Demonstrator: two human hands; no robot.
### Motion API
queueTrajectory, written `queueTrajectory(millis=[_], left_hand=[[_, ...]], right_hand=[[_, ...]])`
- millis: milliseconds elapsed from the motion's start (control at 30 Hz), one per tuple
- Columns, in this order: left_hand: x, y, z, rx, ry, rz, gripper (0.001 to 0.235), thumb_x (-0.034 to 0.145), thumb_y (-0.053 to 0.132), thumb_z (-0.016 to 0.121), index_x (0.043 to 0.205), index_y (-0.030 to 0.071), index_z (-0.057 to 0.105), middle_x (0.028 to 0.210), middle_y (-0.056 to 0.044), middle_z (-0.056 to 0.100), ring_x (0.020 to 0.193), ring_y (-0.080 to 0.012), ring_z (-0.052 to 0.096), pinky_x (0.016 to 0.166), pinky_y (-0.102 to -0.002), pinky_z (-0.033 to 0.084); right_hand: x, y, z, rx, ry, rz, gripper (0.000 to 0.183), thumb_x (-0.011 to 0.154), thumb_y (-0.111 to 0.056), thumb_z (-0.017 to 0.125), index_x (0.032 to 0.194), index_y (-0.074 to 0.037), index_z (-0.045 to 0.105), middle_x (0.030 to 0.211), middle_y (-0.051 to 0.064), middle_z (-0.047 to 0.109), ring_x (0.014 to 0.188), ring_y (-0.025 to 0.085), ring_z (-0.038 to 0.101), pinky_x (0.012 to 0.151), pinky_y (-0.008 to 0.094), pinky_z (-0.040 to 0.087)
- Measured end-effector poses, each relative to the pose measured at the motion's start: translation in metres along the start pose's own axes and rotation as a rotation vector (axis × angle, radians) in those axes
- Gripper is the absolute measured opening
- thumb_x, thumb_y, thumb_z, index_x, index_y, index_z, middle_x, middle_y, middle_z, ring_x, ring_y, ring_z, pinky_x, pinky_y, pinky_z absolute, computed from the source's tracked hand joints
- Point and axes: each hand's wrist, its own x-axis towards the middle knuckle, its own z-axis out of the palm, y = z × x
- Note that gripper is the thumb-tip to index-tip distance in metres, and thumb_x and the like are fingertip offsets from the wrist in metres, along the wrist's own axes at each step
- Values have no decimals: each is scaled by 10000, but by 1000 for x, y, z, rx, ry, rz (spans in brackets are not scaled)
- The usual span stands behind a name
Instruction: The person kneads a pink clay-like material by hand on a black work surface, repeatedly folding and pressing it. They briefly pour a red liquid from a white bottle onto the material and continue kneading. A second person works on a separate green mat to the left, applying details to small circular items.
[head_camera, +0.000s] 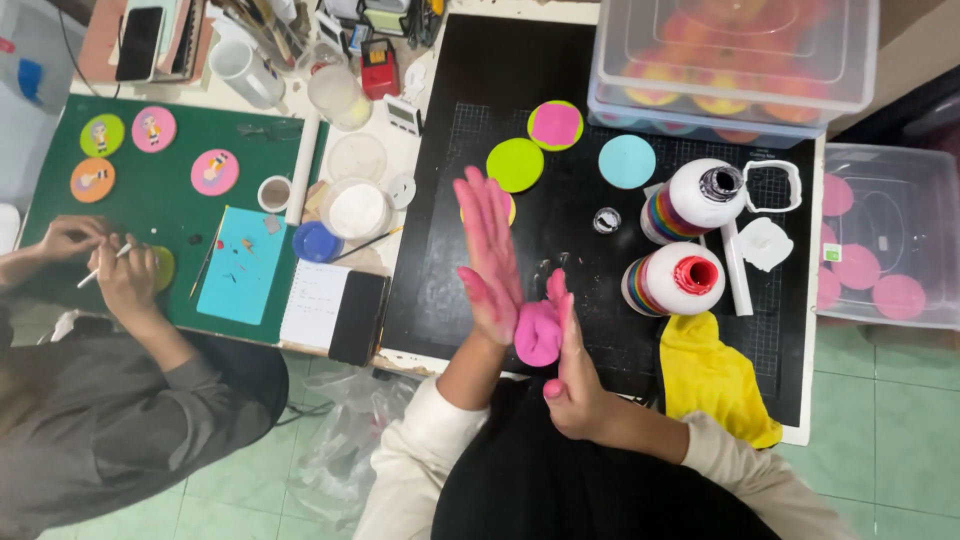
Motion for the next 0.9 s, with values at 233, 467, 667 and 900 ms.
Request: queueTrajectory(millis=[233, 467, 667, 900], left_hand=[[-61, -14, 30, 178, -348, -78, 1267, 835, 948, 190, 1603, -34, -33, 1667, -266, -138, 1540, -424, -133, 1228, -592, -91], [-35, -32, 18, 77, 54, 54, 1023, 974, 730, 174, 1598, -36, -91, 1681, -222, -122, 1562, -382, -114, 1285, -511, -122], [-51, -37, -1, 199, -187, -133, 1184, 905, 867, 252, 1602, -27, -88, 1674, -226, -143, 1546, -349, -144, 1233, -572, -139], [-129, -60, 45, 72, -27, -249, 1081, 978, 735, 330, 1620, 9, -148, 1422, -123, 407, 1010, -161, 439, 1098, -350, 339]], right_hand=[[60, 5, -47, 174, 204, 193, 987, 979, -829, 121, 1679, -158, -67, 1740, 39, -138, 1612, 294, -119, 1280, 597, -67], [41, 6, -32, -13, -6, 72, 1009, 991, -708, 299, 1616, 41, 40, 1702, 233, -73, 1570, 385, 7, 1277, 516, 14], [37, 10, -21, 229, 212, 214, 936, 1038, -712, 221, 1652, -55, -38, 1739, 135, -69, 1602, 324, -49, 1265, 586, -47], [69, 81, -67, 250, 293, 321, 865, 1063, -725, 163, 1686, -165, -53, 1753, 72, -80, 1629, 308, -24, 1293, 568, 12]])
